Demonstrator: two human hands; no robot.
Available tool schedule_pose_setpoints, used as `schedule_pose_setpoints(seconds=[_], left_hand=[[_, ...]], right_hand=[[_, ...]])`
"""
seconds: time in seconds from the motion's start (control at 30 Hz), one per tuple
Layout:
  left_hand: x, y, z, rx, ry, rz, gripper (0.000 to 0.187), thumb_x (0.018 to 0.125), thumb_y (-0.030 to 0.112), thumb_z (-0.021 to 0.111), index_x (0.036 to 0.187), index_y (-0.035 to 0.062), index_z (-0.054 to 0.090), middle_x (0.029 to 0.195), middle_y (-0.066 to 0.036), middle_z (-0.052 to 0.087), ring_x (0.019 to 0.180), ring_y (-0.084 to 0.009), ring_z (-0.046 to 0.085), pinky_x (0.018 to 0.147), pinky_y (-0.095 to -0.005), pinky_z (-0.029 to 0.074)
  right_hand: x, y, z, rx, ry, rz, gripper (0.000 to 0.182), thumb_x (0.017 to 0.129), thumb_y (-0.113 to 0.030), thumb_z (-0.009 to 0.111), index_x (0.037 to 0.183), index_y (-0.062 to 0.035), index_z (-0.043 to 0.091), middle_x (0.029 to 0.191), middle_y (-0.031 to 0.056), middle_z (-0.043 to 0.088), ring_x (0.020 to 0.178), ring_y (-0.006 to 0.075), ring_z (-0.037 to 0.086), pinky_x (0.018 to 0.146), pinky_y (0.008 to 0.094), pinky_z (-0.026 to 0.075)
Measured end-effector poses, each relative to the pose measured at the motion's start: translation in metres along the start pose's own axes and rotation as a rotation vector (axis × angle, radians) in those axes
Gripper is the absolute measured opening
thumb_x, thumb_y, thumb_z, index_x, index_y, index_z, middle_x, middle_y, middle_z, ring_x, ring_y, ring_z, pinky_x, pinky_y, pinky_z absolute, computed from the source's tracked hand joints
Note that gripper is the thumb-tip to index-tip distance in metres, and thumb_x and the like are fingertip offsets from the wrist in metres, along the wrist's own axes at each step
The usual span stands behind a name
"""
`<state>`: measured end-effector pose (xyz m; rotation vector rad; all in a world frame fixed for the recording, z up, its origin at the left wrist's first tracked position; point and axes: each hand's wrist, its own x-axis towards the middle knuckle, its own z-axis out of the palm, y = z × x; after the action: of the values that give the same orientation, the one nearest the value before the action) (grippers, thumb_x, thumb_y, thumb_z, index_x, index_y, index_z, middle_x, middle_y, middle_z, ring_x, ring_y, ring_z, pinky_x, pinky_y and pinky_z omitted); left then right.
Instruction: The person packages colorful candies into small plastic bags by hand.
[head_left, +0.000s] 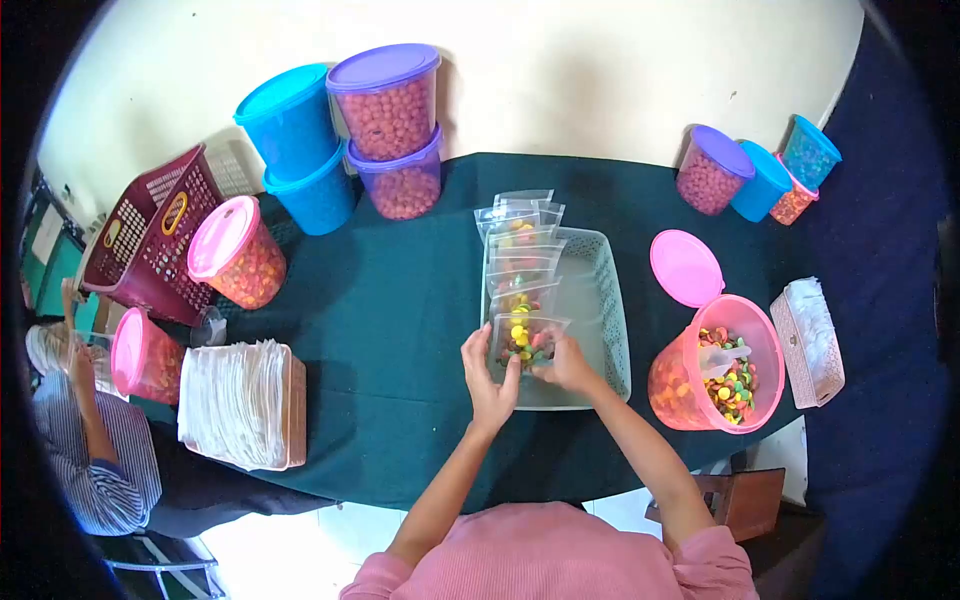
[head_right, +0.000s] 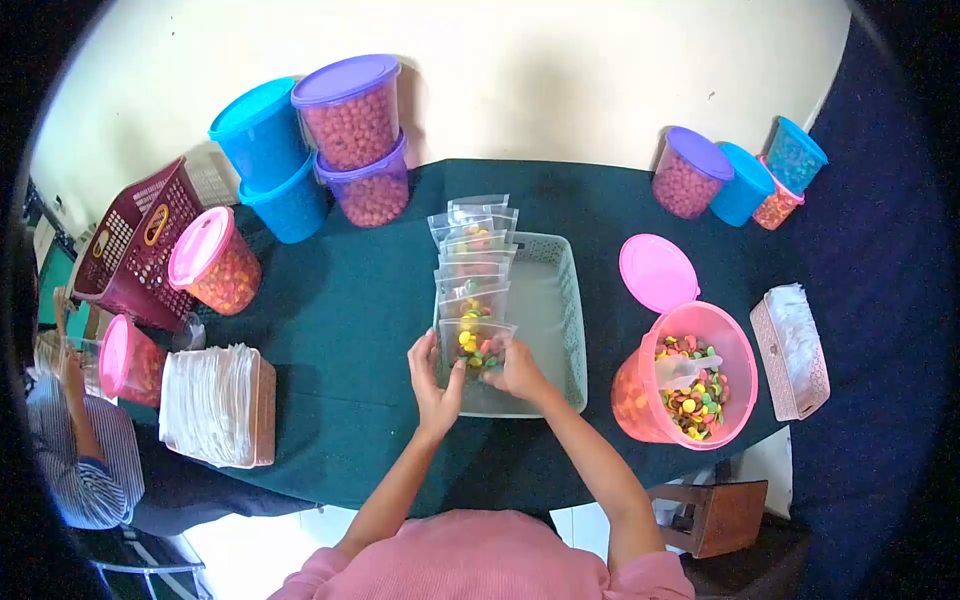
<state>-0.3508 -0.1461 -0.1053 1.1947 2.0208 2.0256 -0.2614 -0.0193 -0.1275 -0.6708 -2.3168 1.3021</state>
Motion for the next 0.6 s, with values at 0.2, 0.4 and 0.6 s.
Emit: schedule_pose_setpoints(seconds=[0.2, 0.4, 0.6], left_hand=[[-0.001, 0.002, -0.001, 0.036, -0.017, 0.03, 0.05, 0.076, 0.005, 0.056, 0.121, 0.0013, 0.036, 0.116, -0.013, 0.035, 0.11, -0.0247, 0.038, 0.094, -0.0367, 0.032], [0.003, 0.001, 0.002, -0.028, 0.0, -0.036, 0.049, 0.072, 0.004, 0.058, 0.117, 0.0009, 0.04, 0.113, -0.015, 0.039, 0.107, -0.0285, 0.039, 0.092, -0.0373, 0.032], [0.006, 0.014, -0.001, -0.244, 0.066, -0.223, 0.045, 0.077, 0.004, 0.054, 0.119, 0.0027, 0.038, 0.115, -0.01, 0.037, 0.108, -0.0219, 0.038, 0.092, -0.035, 0.032]], right_hand=[[-0.004, -0.004, -0.005, -0.04, 0.047, 0.001, 0.056, 0.053, -0.016, 0.076, 0.097, -0.0027, 0.044, 0.084, 0.0104, 0.056, 0.078, 0.0196, 0.057, 0.07, 0.031, 0.045], [-0.004, 0.003, -0.006, -0.039, 0.043, -0.029, 0.058, 0.051, -0.024, 0.081, 0.092, -0.0037, 0.045, 0.081, 0.0088, 0.056, 0.075, 0.0155, 0.056, 0.069, 0.0292, 0.045], [-0.01, 0.005, -0.014, -0.175, 0.012, -0.15, 0.057, 0.053, -0.029, 0.078, 0.091, -0.0014, 0.047, 0.078, 0.0135, 0.057, 0.072, 0.0278, 0.058, 0.066, 0.0347, 0.045]])
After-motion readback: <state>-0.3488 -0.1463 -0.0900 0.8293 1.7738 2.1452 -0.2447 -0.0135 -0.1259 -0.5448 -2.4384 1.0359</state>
